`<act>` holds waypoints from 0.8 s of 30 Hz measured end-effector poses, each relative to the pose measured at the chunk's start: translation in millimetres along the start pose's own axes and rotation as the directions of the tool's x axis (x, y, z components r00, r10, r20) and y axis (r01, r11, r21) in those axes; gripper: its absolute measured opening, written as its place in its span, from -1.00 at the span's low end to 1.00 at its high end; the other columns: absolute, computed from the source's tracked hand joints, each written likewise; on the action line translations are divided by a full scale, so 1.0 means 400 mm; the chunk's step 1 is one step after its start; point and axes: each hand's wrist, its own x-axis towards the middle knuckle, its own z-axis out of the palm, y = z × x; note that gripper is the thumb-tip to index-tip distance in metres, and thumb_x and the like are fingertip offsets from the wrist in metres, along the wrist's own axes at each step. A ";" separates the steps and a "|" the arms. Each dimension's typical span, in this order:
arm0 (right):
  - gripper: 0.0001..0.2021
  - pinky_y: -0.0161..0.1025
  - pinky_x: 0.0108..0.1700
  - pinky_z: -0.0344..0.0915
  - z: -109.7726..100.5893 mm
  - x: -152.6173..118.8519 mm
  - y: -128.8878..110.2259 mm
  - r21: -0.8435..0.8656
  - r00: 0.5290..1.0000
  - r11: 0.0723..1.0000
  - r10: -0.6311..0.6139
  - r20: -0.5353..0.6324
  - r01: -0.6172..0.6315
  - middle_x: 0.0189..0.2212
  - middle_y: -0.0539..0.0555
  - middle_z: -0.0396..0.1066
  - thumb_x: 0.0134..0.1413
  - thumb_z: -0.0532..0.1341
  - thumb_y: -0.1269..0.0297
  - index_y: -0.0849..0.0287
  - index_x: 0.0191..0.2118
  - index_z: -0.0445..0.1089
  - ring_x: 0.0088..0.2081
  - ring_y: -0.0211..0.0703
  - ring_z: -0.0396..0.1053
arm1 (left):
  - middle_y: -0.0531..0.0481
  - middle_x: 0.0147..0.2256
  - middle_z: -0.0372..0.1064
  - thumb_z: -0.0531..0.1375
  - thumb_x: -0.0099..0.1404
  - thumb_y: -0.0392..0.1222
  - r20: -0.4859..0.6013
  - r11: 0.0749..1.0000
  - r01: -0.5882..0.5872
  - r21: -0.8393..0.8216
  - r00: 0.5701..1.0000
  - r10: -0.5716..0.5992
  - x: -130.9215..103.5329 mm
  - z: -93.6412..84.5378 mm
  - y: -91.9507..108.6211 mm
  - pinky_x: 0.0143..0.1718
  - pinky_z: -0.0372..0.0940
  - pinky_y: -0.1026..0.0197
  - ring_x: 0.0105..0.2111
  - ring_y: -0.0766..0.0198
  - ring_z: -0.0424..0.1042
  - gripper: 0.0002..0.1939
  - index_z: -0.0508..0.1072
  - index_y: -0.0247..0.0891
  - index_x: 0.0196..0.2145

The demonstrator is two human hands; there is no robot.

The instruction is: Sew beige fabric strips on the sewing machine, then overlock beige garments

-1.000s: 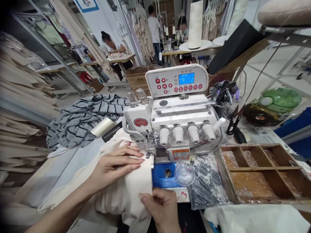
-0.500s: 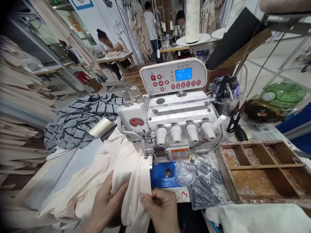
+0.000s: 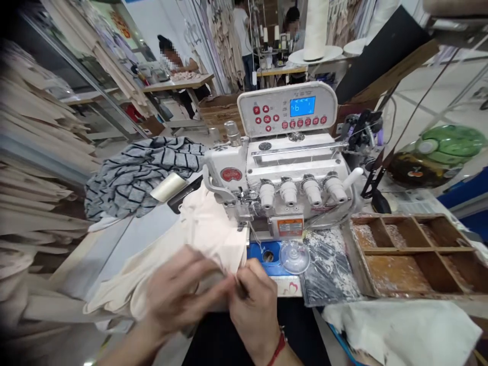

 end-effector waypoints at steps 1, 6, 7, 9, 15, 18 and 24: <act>-0.68 -0.39 -0.55 0.09 0.001 -0.020 0.002 -0.053 0.999 0.998 -0.017 0.048 0.019 -0.58 -0.10 0.09 0.23 0.14 0.40 0.14 -0.57 0.18 -0.57 -0.37 0.11 | 0.08 -0.59 0.22 0.28 0.28 -0.08 0.061 1.000 0.016 -0.005 0.998 -0.015 -0.024 0.015 0.034 -0.52 0.13 0.26 -0.56 0.34 0.23 -0.70 0.41 -0.24 -0.55; -0.70 -0.38 -0.54 0.13 -0.036 -0.105 -0.004 -0.258 0.972 0.950 -0.123 0.202 0.174 -0.58 -0.06 0.13 0.26 0.09 0.48 0.17 -0.52 0.25 -0.60 -0.36 0.13 | 0.11 -0.64 0.16 0.09 0.41 -0.21 0.305 0.944 0.317 -0.090 0.911 -0.277 -0.113 0.043 0.093 -0.58 0.05 0.31 -0.64 0.42 0.17 -0.58 0.30 -0.27 -0.63; -0.71 -0.37 -0.53 0.13 -0.047 -0.112 -0.011 -0.272 0.964 0.939 -0.153 0.219 0.211 -0.59 -0.06 0.14 0.26 0.10 0.49 0.17 -0.51 0.27 -0.59 -0.36 0.15 | 0.10 -0.61 0.21 0.09 0.40 -0.19 0.345 0.898 0.414 -0.150 0.873 -0.344 -0.126 0.042 0.093 -0.57 0.07 0.32 -0.62 0.41 0.21 -0.62 0.34 -0.27 -0.59; -0.74 -0.37 -0.50 0.14 -0.060 -0.118 -0.028 -0.253 0.952 0.935 -0.189 0.242 0.250 -0.60 -0.05 0.16 0.25 0.13 0.48 0.18 -0.49 0.30 -0.58 -0.35 0.18 | 0.07 -0.52 0.32 0.07 0.40 -0.13 0.425 0.749 0.598 -0.284 0.779 -0.461 -0.147 0.041 0.092 -0.52 0.14 0.34 -0.55 0.38 0.28 -0.70 0.45 -0.26 -0.44; -0.71 -0.30 -0.46 0.12 -0.071 -0.119 -0.056 -0.175 0.937 0.936 -0.261 0.231 0.304 -0.62 -0.04 0.15 0.21 0.15 0.51 0.17 -0.54 0.28 -0.53 -0.28 0.14 | 0.14 -0.62 0.06 0.23 0.23 0.13 0.517 0.417 0.788 -0.453 0.613 -0.597 -0.185 0.042 0.081 -0.57 0.00 0.34 -0.60 0.41 0.07 -0.55 0.32 -0.29 -0.58; -0.77 -0.34 -0.48 0.12 -0.087 -0.128 -0.038 -0.012 0.990 0.996 -0.083 0.115 0.084 -0.61 -0.07 0.17 0.19 0.21 0.45 0.17 -0.50 0.36 -0.54 -0.32 0.16 | 0.10 -0.57 0.11 0.31 0.14 0.09 0.454 0.439 0.760 -0.479 0.643 -0.617 -0.206 0.028 0.083 -0.52 0.08 0.34 -0.55 0.38 0.12 -0.58 0.35 -0.30 -0.59; -0.60 -0.40 -0.56 0.12 -0.067 -0.157 -0.005 0.254 0.919 0.892 0.393 -0.021 -0.375 -0.67 -0.13 0.11 0.03 0.35 0.20 0.15 -0.62 0.14 -0.62 -0.37 0.09 | 0.00 -0.47 0.37 0.28 0.22 0.09 0.458 0.319 0.774 -0.547 0.595 -0.660 -0.286 0.031 0.114 -0.39 0.28 0.29 -0.45 0.28 0.35 -0.65 0.48 -0.31 -0.39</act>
